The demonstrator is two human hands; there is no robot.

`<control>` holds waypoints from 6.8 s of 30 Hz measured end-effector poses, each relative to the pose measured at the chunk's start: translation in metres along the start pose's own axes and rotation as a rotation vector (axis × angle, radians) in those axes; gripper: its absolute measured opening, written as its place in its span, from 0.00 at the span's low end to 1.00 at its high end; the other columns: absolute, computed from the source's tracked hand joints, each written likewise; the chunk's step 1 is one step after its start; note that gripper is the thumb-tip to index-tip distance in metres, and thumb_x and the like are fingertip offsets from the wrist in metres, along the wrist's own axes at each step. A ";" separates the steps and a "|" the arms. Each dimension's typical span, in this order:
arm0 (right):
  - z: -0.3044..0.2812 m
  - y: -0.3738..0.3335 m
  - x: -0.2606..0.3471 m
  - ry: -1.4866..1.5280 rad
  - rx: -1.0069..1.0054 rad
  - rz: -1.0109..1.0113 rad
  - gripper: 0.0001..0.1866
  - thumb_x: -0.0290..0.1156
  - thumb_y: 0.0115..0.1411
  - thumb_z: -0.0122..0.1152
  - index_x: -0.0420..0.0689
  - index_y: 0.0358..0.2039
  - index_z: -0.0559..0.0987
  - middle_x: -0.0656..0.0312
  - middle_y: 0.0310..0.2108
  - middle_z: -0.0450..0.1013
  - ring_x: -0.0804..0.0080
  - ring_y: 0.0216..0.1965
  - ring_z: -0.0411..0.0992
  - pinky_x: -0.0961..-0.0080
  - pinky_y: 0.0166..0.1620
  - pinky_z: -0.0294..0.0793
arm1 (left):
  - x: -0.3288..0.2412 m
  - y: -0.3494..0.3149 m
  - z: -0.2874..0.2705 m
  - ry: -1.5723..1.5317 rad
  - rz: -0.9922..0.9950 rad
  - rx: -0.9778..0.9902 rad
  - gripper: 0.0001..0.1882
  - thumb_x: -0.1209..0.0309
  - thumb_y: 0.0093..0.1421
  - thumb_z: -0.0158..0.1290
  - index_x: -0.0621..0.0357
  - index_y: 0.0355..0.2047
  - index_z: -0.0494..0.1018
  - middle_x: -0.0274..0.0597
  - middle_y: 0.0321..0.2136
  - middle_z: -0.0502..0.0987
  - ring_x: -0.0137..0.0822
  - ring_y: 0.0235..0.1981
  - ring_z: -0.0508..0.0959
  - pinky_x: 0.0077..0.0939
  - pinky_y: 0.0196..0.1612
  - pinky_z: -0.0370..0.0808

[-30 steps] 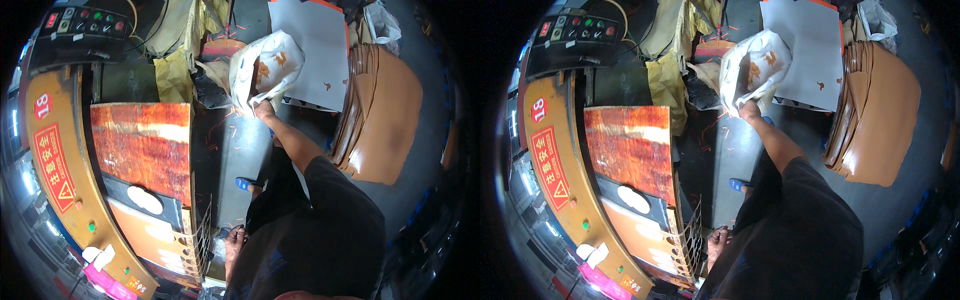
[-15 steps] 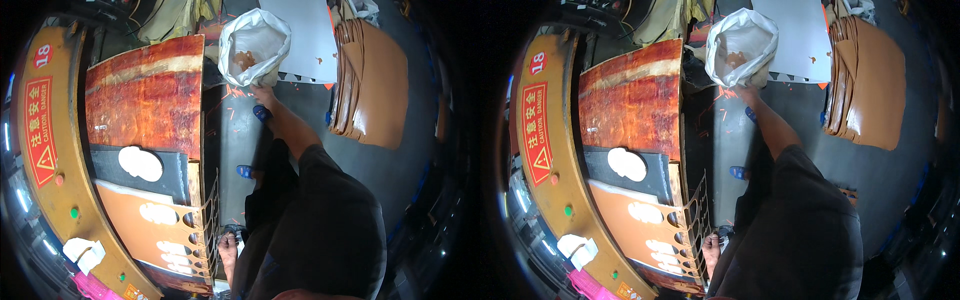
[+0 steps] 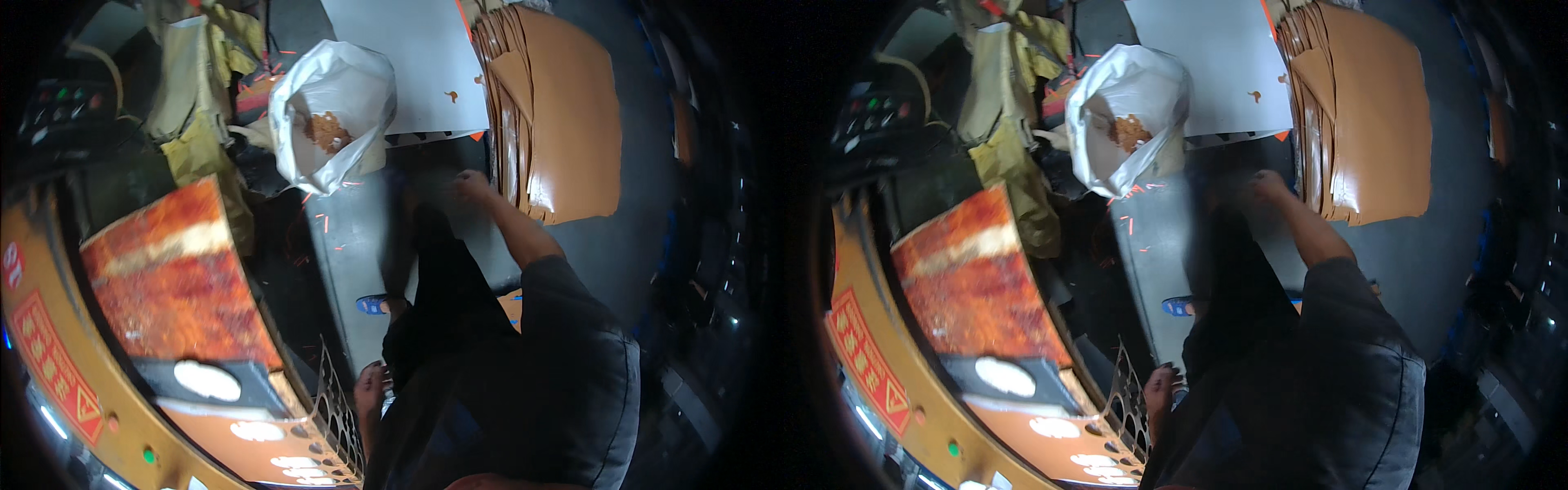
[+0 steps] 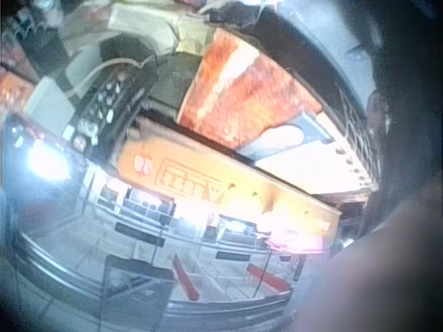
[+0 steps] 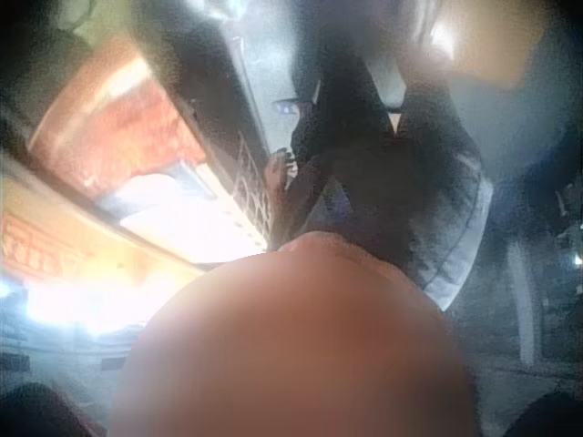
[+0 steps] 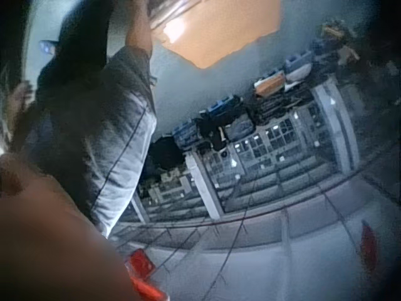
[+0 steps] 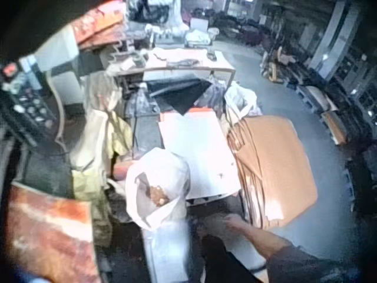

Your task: The person repeatedly rubs small white pads against a brown sheet on a workbench, then removes and stacks brown cutouts. They place a new brown sheet on the bench and continue rubbing with the pads.

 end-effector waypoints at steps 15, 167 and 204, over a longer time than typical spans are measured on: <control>-0.135 0.443 0.027 -0.504 -0.276 -0.125 0.33 0.39 0.61 0.69 0.57 0.67 0.71 0.46 0.62 0.67 0.44 0.57 0.75 0.50 0.60 0.76 | -0.045 -0.024 0.096 0.398 -0.775 -0.369 0.18 0.56 0.70 0.55 0.60 0.45 0.79 0.39 0.38 0.83 0.34 0.36 0.81 0.35 0.37 0.78; 0.506 -0.662 0.265 -0.445 0.426 -1.198 0.21 0.40 0.72 0.65 0.34 0.53 0.84 0.60 0.45 0.83 0.75 0.47 0.76 0.74 0.56 0.74 | 0.589 -0.361 -0.535 -0.392 0.156 -1.098 0.22 0.65 0.66 0.66 0.72 0.53 0.81 0.48 0.58 0.75 0.40 0.58 0.77 0.30 0.61 0.74; 0.514 -0.642 0.269 -0.407 0.409 -1.203 0.20 0.40 0.72 0.66 0.34 0.52 0.85 0.60 0.46 0.83 0.75 0.48 0.76 0.74 0.56 0.74 | 0.565 -0.377 -0.545 0.028 0.124 -1.265 0.21 0.64 0.66 0.48 0.68 0.48 0.81 0.77 0.57 0.75 0.68 0.63 0.74 0.49 0.68 0.70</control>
Point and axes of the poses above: each hand's wrist, its own y-axis towards the middle knuckle, its own z-axis out of the palm, x = y × z, the point moved 10 cm from there along y, towards the middle knuckle
